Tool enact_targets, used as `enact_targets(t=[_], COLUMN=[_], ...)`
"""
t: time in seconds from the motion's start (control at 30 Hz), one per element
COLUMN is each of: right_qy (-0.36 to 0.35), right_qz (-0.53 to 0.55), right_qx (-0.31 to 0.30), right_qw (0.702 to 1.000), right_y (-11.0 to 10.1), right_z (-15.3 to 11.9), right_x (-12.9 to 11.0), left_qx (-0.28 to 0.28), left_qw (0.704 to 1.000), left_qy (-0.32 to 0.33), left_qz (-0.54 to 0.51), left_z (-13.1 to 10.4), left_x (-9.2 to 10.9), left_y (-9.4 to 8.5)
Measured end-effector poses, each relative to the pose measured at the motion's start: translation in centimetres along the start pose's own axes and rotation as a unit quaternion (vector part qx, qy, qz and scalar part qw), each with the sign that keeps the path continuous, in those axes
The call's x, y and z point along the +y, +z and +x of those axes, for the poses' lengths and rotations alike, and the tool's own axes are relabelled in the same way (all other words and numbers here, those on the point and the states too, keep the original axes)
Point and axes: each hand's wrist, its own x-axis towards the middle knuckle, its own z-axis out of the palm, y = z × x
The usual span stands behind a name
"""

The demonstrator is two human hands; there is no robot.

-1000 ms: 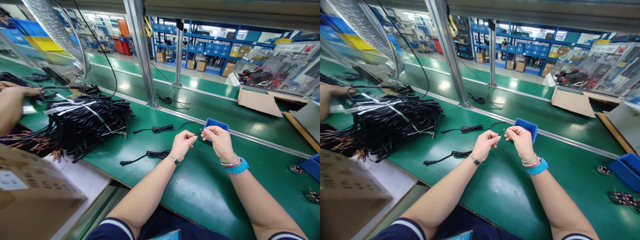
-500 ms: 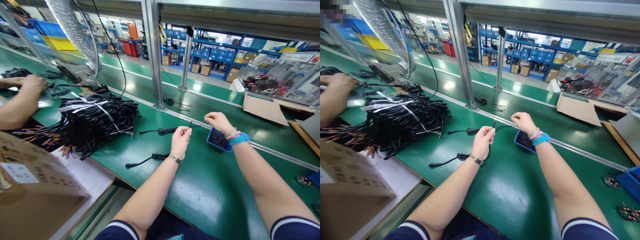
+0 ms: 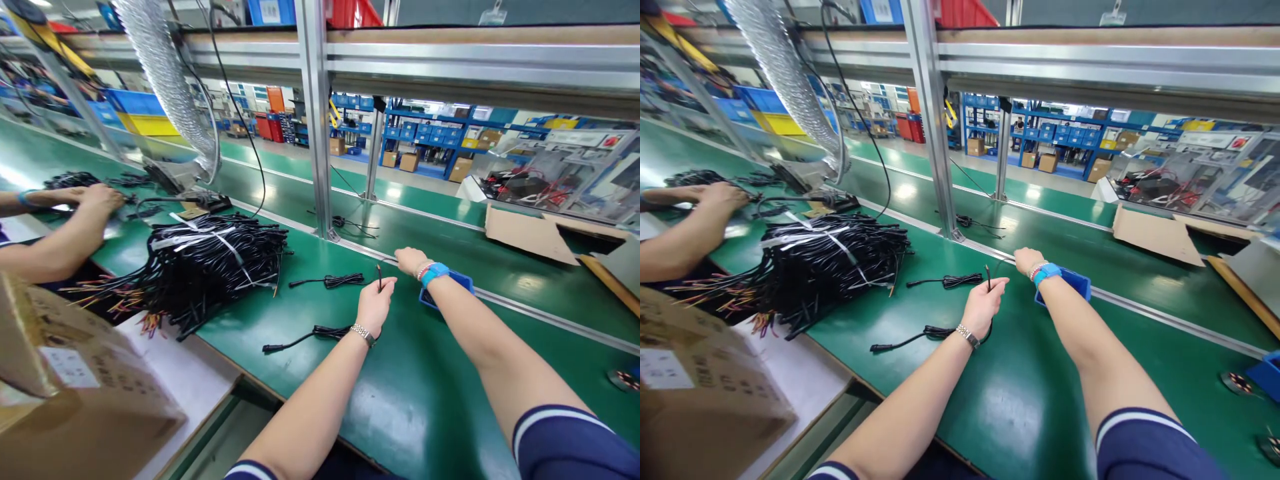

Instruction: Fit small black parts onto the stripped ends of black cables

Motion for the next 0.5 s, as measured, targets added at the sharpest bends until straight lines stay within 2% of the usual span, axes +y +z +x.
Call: enact_targets(t=[0.1,0.17,0.23,0.3,0.4,0.5], right_qy=[-0.051,-0.116,-0.214,-0.287,-0.275,-0.247], right_qz=[0.016,0.038,0.08,0.144,0.245,0.279], right_qx=[0.059,0.094,0.113,0.127,0.143,0.148], right_qw=[0.997,0.988,0.967,0.938,0.919,0.916], right_y=[-1.5,-1.9,-2.0,-2.0,-2.2,-2.7], right_z=[-3.1,-6.0,-8.9,-11.3,-13.4,-14.0], right_x=[0.3,0.6,0.7,0.7,0.7,1.0], left_qx=[-0.013,-0.018,-0.04,-0.09,-0.161,-0.175], left_qw=[0.998,0.988,0.959,0.925,0.908,0.908], left_qy=[0.041,0.121,0.234,0.307,0.291,0.254], left_qz=[0.039,0.09,0.154,0.203,0.253,0.284], left_z=[-0.1,-0.5,-1.1,-1.7,-2.4,-2.6], left_x=[0.0,0.3,0.8,1.1,1.2,1.2], left_y=[-0.1,-0.1,0.1,0.3,0.5,0.5])
